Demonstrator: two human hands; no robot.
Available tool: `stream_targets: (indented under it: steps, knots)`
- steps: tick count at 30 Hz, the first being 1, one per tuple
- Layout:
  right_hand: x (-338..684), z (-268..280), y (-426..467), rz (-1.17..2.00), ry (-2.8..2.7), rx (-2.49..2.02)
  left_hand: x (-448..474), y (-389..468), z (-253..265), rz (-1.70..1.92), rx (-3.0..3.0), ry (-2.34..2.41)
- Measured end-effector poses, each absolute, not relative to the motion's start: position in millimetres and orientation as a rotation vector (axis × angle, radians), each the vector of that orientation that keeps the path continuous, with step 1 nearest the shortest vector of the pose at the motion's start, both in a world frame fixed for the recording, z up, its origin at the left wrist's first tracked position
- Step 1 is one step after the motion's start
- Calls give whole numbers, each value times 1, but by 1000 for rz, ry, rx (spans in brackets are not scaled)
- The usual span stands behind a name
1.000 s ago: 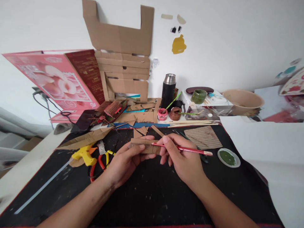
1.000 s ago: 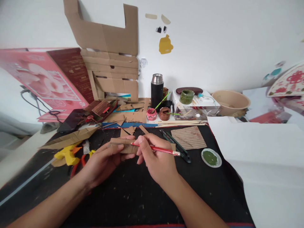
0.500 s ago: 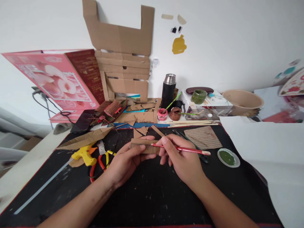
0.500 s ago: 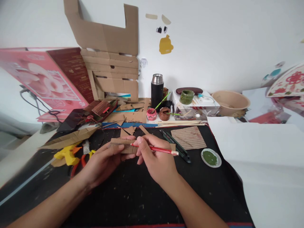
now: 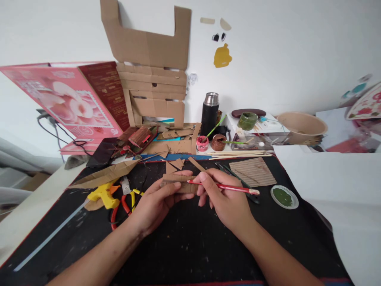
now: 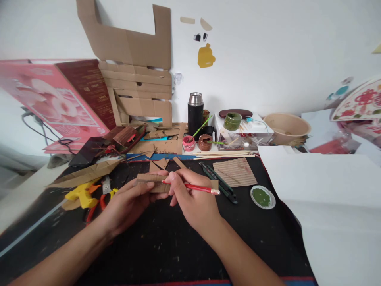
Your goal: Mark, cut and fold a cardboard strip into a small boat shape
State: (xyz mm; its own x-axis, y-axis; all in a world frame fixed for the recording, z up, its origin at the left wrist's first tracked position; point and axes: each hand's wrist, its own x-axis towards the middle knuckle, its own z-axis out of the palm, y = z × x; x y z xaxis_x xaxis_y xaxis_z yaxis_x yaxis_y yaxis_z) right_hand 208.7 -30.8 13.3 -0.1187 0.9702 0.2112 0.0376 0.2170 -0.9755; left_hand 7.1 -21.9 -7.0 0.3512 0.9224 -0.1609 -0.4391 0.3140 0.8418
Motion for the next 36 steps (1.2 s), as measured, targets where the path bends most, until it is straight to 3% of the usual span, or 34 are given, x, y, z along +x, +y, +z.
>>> stream_targets:
  steps: [36]
  knots:
    - [209,12,-30,1179,-1351,-983,7,-22,-6,1017,801,727]
